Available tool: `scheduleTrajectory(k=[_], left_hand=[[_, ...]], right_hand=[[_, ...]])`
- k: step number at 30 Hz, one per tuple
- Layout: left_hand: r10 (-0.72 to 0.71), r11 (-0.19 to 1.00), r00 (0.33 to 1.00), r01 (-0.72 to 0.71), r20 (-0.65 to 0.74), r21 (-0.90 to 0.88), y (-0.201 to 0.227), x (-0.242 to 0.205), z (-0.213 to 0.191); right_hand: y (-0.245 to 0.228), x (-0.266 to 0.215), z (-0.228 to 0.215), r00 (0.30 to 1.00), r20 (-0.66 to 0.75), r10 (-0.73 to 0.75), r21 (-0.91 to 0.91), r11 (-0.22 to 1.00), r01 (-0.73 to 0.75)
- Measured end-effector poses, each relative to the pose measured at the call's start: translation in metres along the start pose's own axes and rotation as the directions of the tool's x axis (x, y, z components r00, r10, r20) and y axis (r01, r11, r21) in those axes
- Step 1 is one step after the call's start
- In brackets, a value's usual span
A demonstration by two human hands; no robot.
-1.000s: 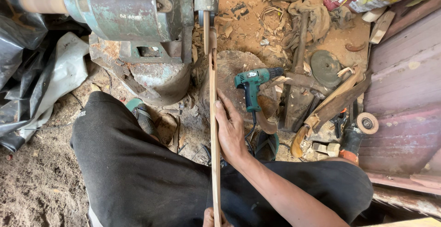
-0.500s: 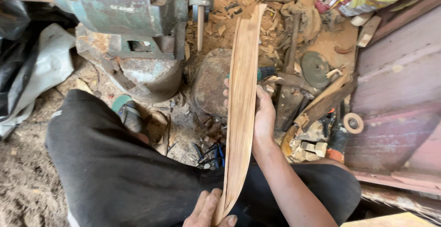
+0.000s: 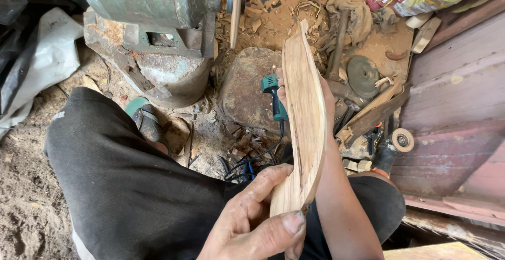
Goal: The person uses a bench grinder to shape a long, thin piece of wood. They hold the wood with both hands and repeatedly press it against the rotating grinding wheel, rotating and repositioning the wood to smooth its edges and surfaces.
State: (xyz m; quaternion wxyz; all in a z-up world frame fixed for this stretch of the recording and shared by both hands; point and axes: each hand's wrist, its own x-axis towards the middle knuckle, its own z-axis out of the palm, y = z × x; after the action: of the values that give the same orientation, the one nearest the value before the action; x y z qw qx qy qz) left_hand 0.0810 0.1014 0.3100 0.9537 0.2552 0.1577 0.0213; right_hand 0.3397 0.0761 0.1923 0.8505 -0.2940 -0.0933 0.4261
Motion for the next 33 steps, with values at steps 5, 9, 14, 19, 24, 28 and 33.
scheduleTrajectory(k=[5, 9, 14, 19, 24, 28, 33], left_hand=[[-0.022, 0.999, 0.997, 0.018, -0.071, -0.044, 0.006, -0.003, 0.006], [-0.025, 0.999, 0.997, 0.023, -0.075, -0.031, 0.005, -0.004, 0.003], [0.020, 1.000, 0.999, -0.020, -0.039, -0.007, 0.006, -0.003, 0.002], [0.094, 0.995, 0.991, -0.095, 0.097, 0.007, 0.013, 0.006, 0.010], [0.105, 0.993, 0.984, -0.112, 0.143, 0.038, 0.035, 0.013, -0.004], [0.555, 0.307, 0.823, -0.338, 0.121, 0.890, 0.062, 0.068, -0.045], [0.008, 0.935, 1.000, -0.015, 0.022, 0.354, 0.025, 0.094, -0.062]], right_hand=[[0.002, 0.004, -0.007, 0.997, 0.042, 0.066, 0.095, 0.993, -0.070], [0.004, 0.007, -0.008, 0.996, -0.051, 0.080, 0.073, 0.994, -0.076], [0.007, 0.008, -0.009, 0.999, 0.002, 0.051, -0.013, 0.999, -0.051], [0.013, 0.025, 0.000, 0.997, -0.049, -0.053, -0.219, 0.975, 0.041], [-0.002, 0.023, 0.014, 0.976, 0.155, -0.154, -0.615, 0.758, 0.217], [-0.028, 0.028, 0.024, 0.863, 0.337, -0.376, -0.853, 0.267, 0.449], [-0.041, 0.070, 0.003, 0.957, -0.225, -0.181, -0.601, 0.799, 0.011]])
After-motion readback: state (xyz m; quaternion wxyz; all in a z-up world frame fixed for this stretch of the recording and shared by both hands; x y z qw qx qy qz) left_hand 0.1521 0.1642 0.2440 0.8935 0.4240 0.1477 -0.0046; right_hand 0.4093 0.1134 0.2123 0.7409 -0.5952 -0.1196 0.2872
